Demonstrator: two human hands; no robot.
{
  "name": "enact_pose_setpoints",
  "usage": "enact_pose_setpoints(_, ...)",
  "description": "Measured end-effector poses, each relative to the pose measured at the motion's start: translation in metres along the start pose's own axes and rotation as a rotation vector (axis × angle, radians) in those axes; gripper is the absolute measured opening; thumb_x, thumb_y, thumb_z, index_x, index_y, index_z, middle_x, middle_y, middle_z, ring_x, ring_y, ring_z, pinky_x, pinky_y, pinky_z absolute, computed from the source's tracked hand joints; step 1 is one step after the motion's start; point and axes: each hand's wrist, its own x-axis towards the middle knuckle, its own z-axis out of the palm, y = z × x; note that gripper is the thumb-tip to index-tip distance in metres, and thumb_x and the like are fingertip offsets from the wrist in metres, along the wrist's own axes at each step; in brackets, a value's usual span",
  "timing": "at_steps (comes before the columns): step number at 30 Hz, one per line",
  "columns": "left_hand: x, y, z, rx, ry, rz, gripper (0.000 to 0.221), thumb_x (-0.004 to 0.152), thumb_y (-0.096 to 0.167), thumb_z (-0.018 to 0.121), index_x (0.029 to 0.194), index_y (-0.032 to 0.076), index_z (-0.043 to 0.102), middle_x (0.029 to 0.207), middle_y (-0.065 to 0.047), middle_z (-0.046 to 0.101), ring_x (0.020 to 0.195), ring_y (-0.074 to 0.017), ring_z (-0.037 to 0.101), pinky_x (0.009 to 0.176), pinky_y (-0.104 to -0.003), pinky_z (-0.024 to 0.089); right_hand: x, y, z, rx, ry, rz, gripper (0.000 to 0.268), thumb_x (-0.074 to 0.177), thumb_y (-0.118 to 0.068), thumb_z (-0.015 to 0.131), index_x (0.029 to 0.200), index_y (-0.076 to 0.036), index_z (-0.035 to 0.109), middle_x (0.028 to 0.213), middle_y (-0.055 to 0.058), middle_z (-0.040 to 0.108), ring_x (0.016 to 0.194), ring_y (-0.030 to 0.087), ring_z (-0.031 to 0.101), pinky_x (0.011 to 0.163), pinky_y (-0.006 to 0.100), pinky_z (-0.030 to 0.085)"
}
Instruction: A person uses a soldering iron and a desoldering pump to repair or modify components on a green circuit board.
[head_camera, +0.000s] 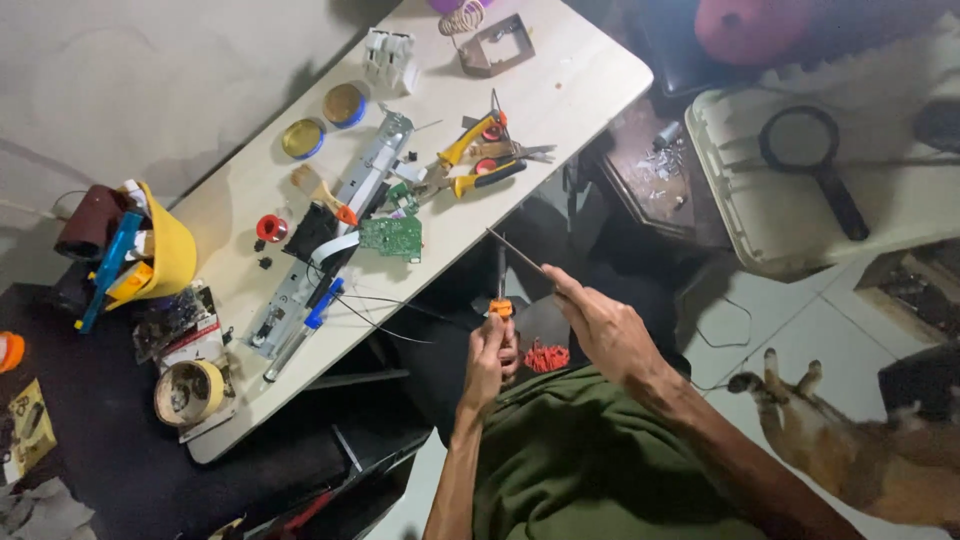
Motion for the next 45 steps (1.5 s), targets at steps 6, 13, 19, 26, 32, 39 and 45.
enact_pose_setpoints(6, -0.009, 0.001, 0.005, -0.112, 0.025, -0.043, 0.051, 0.108, 0.057, 0.044, 0.082, 0.013, 0.048, 0.052, 0.009, 0.025, 0.034, -0.0023, 0.027, 0.029, -0.02, 0.024, 0.001, -0.001, 0.007, 0.008, -0.003, 0.018, 0.049, 0.105, -0.023, 0.051, 0.154, -0.03, 0.048, 0.098, 0.011, 0.075, 0.082, 0.037, 0.073, 0.065, 0.049, 0.059)
enact_pose_setpoints(13, -0.004, -0.014, -0.006, -0.207, -0.056, -0.05, 0.051, 0.108, 0.058, 0.044, 0.084, 0.013, 0.049, 0.053, 0.008, 0.026, 0.034, -0.0055, 0.029, 0.029, -0.023, 0.027, 0.002, -0.003, 0.009, 0.05, -0.03, 0.027, 0.05, 0.103, -0.015, 0.052, 0.152, -0.022, 0.049, 0.106, 0.016, 0.076, 0.095, 0.039, 0.074, 0.074, 0.05, 0.06)
enact_pose_setpoints(19, -0.008, -0.005, 0.005, -0.287, -0.061, -0.051, 0.05, 0.108, 0.058, 0.044, 0.084, 0.013, 0.049, 0.053, 0.007, 0.027, 0.034, -0.0055, 0.03, 0.028, -0.023, 0.026, 0.006, -0.008, 0.008, 0.049, -0.032, 0.031, 0.048, 0.104, -0.02, 0.051, 0.152, -0.024, 0.05, 0.108, 0.015, 0.076, 0.098, 0.037, 0.073, 0.077, 0.049, 0.061)
enact_pose_setpoints(26, -0.015, -0.008, -0.002, -0.371, -0.086, -0.057, 0.05, 0.109, 0.058, 0.041, 0.087, 0.013, 0.047, 0.054, 0.008, 0.021, 0.032, -0.0046, 0.023, 0.026, -0.023, 0.023, 0.002, -0.016, 0.007, 0.117, -0.045, 0.029, 0.047, 0.104, -0.018, 0.049, 0.151, -0.024, 0.051, 0.104, 0.016, 0.078, 0.094, 0.039, 0.075, 0.073, 0.05, 0.062)
enact_pose_setpoints(32, -0.013, -0.002, -0.005, -0.365, -0.088, -0.057, 0.047, 0.109, 0.055, 0.041, 0.089, 0.012, 0.046, 0.055, 0.007, 0.021, 0.034, -0.0039, 0.023, 0.025, -0.023, 0.021, -0.001, -0.02, 0.006, 0.115, -0.027, 0.025, 0.047, 0.102, -0.015, 0.054, 0.149, -0.021, 0.053, 0.104, 0.018, 0.077, 0.094, 0.04, 0.074, 0.074, 0.05, 0.061)
enact_pose_setpoints(39, -0.008, -0.011, -0.006, -0.459, -0.145, -0.09, 0.048, 0.109, 0.057, 0.039, 0.09, 0.013, 0.046, 0.056, 0.007, 0.022, 0.033, -0.0058, 0.023, 0.026, -0.024, 0.021, 0.011, -0.014, 0.007, 0.128, 0.013, -0.034, 0.047, 0.102, -0.014, 0.055, 0.149, -0.018, 0.054, 0.101, 0.02, 0.077, 0.091, 0.041, 0.074, 0.072, 0.051, 0.061)
enact_pose_setpoints(45, -0.012, -0.018, 0.006, -0.379, -0.122, -0.083, 0.048, 0.109, 0.058, 0.038, 0.093, 0.014, 0.044, 0.057, 0.007, 0.021, 0.033, -0.0058, 0.024, 0.025, -0.023, 0.023, 0.02, 0.004, 0.013, 0.146, 0.032, 0.011, 0.043, 0.102, -0.015, 0.058, 0.145, -0.018, 0.057, 0.102, 0.021, 0.076, 0.092, 0.041, 0.074, 0.073, 0.052, 0.061)
